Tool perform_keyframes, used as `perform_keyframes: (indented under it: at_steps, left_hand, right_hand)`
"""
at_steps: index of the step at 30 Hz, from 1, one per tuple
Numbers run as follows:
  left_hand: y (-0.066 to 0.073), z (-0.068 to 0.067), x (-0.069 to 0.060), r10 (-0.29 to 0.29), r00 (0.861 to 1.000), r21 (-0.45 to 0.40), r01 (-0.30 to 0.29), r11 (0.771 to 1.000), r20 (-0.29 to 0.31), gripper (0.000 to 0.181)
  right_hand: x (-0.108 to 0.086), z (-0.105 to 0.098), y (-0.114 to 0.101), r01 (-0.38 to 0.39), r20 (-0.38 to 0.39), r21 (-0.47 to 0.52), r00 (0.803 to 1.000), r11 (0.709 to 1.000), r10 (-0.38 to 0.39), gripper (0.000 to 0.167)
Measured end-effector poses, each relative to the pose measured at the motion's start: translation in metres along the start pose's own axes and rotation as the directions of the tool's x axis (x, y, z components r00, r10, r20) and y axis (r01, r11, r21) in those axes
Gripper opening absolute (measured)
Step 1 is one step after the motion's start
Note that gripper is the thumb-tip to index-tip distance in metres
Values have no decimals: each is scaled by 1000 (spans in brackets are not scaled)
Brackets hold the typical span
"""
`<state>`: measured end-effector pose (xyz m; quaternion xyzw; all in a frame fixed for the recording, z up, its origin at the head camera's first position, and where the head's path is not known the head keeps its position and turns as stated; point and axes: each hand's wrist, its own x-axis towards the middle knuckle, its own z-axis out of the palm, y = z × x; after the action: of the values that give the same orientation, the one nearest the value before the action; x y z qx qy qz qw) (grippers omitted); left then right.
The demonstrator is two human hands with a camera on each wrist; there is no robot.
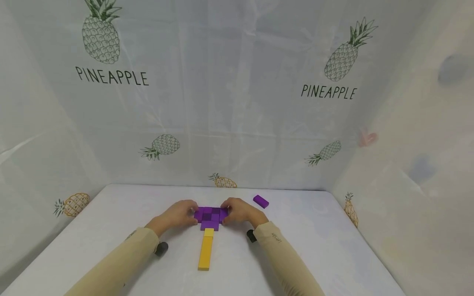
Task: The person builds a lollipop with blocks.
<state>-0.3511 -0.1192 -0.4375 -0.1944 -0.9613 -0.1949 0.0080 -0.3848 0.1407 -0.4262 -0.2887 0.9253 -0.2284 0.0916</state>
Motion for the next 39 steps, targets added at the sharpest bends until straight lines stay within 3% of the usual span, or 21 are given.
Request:
perform_keyframes:
  at_steps: [32, 39]
  left_hand:
    - [1, 0, -1, 3, 1000, 0, -3, 1000, -13, 33]
    - [3, -1, -2, -6, 1000, 3, 6, 1000, -4, 32]
  right_hand:
    - [0, 0, -1, -4, 1, 26, 1000, 1000, 4, 58]
    - [-4, -7, 7, -34, -17, 15, 999, 999, 34, 60]
